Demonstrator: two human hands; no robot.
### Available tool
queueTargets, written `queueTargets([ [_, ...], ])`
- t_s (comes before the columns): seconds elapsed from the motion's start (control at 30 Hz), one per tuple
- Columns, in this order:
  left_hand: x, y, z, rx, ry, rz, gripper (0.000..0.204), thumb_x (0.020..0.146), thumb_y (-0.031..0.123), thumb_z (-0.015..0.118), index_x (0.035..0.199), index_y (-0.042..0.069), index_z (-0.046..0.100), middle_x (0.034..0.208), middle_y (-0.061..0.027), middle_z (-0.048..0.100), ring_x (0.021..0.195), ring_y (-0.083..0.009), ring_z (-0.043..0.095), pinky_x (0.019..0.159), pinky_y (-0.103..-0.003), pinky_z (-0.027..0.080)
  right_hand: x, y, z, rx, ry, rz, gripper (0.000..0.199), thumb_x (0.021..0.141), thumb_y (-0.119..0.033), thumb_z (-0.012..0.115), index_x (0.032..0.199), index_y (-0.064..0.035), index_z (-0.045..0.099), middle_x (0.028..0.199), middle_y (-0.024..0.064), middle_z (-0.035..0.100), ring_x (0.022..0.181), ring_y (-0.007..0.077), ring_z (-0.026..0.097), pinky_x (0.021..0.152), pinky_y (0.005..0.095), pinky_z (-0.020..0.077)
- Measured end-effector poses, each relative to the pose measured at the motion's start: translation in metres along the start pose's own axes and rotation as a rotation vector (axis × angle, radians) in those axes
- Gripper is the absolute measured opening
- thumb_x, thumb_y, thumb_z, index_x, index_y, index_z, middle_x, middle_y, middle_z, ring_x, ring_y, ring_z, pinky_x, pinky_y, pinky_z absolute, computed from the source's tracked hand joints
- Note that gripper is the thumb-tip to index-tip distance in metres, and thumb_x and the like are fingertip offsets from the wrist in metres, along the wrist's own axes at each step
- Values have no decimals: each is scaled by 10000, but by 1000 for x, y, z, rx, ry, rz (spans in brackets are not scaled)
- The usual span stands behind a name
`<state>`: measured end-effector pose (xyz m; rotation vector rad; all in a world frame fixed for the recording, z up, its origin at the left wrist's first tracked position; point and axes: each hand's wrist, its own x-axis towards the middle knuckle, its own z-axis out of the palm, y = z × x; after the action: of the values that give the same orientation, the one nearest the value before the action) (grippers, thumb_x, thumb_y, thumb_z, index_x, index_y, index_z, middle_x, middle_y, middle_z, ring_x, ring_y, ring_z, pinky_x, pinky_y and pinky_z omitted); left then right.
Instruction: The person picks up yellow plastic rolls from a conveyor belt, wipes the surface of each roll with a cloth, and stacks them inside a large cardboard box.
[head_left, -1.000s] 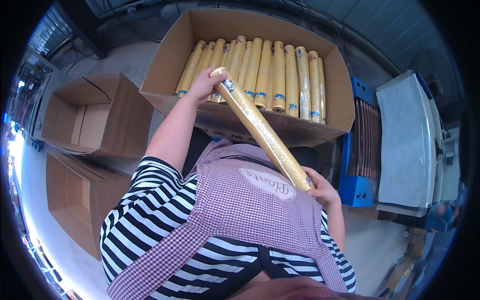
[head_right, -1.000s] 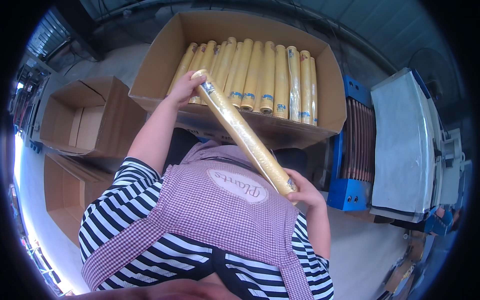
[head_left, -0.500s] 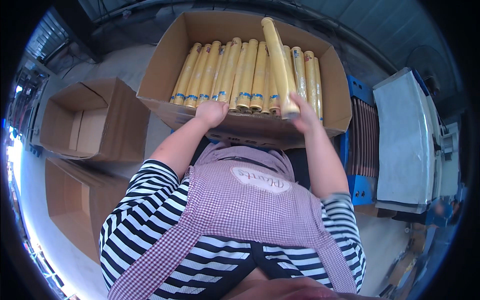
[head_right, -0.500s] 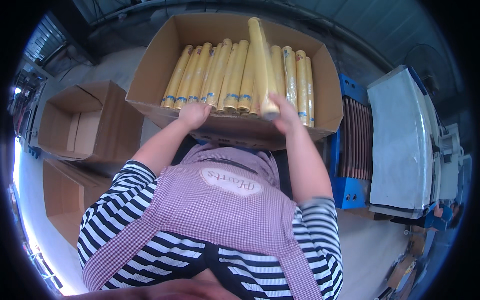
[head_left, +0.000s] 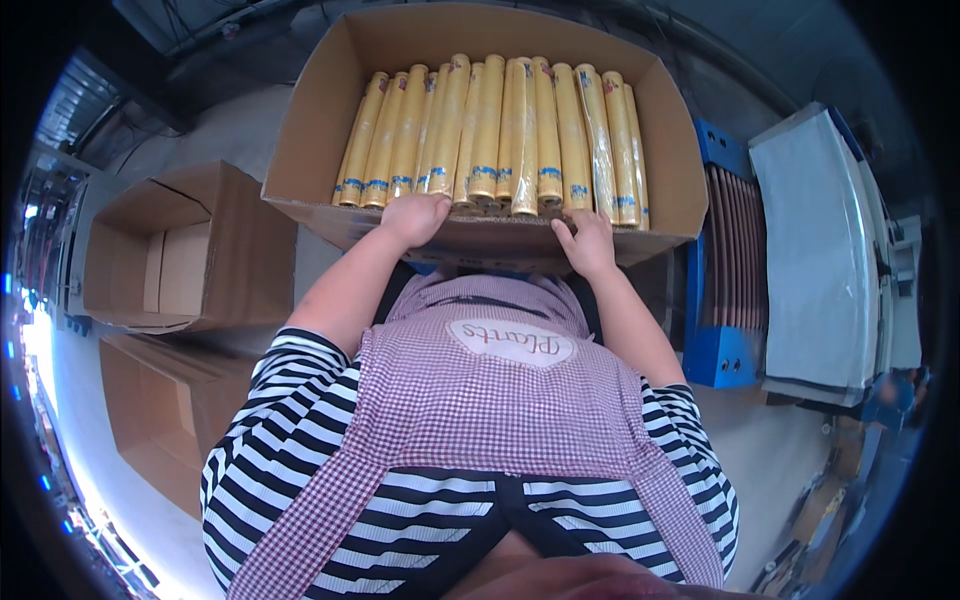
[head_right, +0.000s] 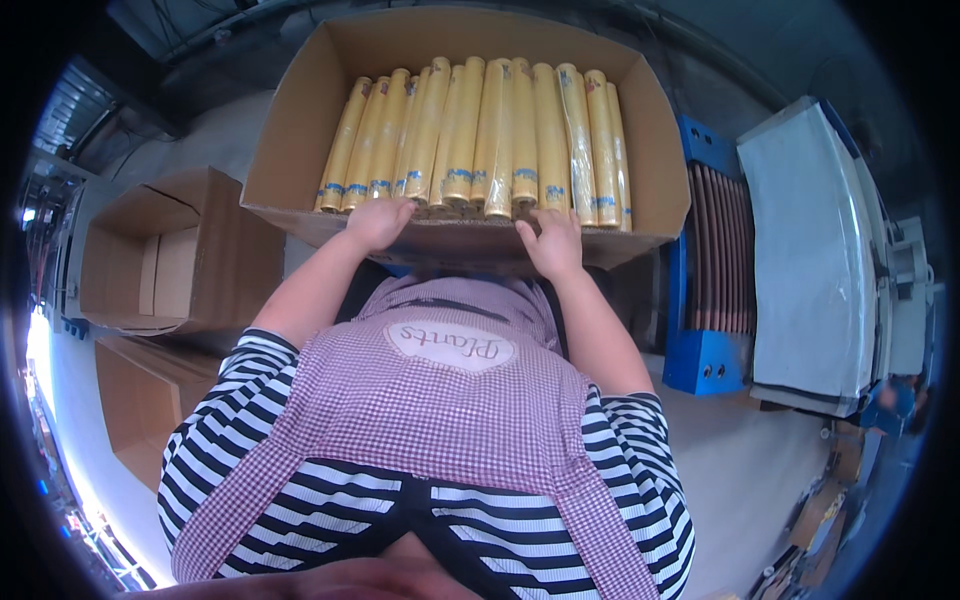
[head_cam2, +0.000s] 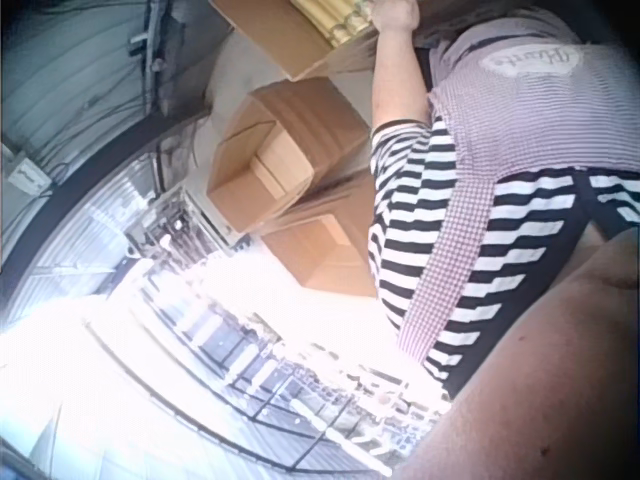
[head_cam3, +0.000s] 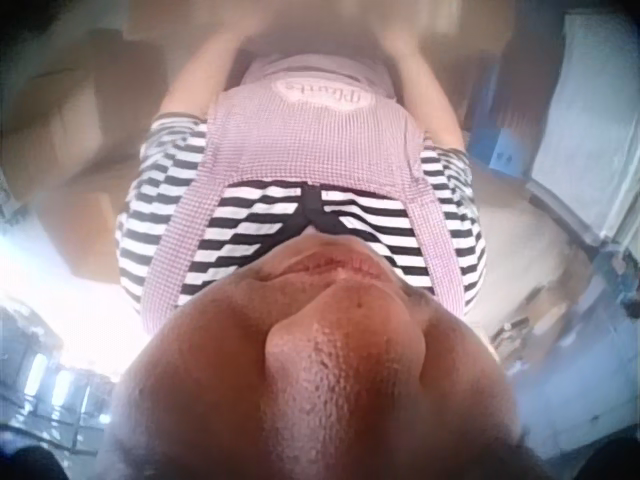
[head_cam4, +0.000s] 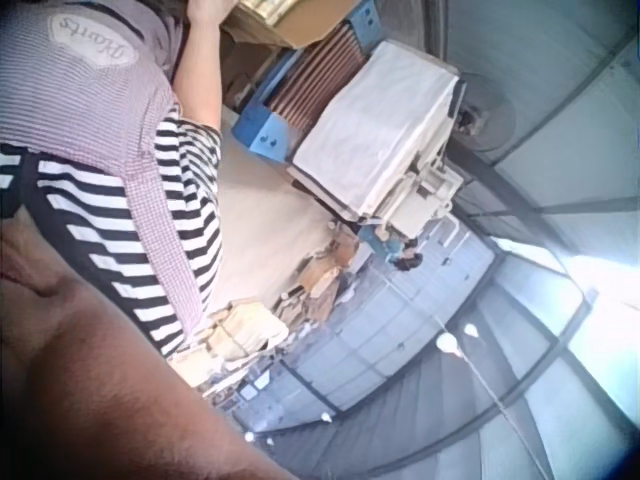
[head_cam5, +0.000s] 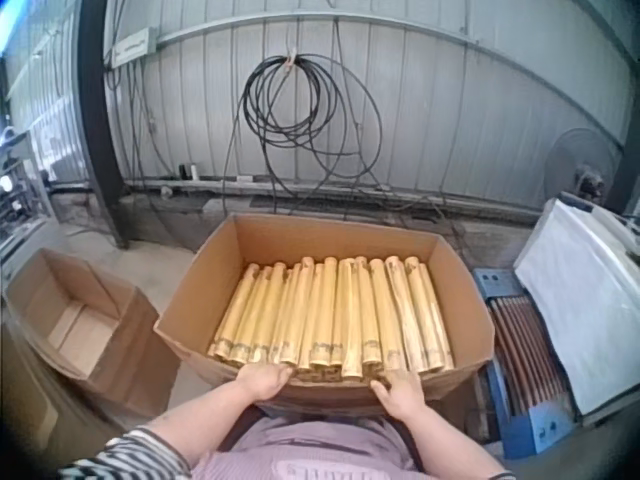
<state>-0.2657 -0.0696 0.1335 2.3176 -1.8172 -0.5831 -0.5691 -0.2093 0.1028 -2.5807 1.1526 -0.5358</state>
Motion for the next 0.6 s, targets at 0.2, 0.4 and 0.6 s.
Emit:
queueTargets([
  [0.2,-12,-7,19,14,-53,51,429,1007,375,334,1029,125,682,996,-177,702,973,-389,645,862,-512,500,34,9,-5,122,-457,103,384,939,-339,500,901,-28,722,952,197,703,919,374,652,823,458,488],
  [0.4,-37,3,21,33,-153,-6,437,1001,345,324,974,125,700,979,-166,704,1004,-382,628,887,-505,497,118,-7,51,66,-1420,285,497,913,-372,591,1356,-147,595,1276,88,658,1083,214,644,920,375,509],
  [0.6,-54,3,32,30,-66,82,376,992,324,373,891,116,669,867,-166,687,887,-380,627,816,-517,494,125,10,140,-236,-1493,213,509,860,-345,661,1325,-142,611,1300,117,632,1152,293,611,970,416,482],
])
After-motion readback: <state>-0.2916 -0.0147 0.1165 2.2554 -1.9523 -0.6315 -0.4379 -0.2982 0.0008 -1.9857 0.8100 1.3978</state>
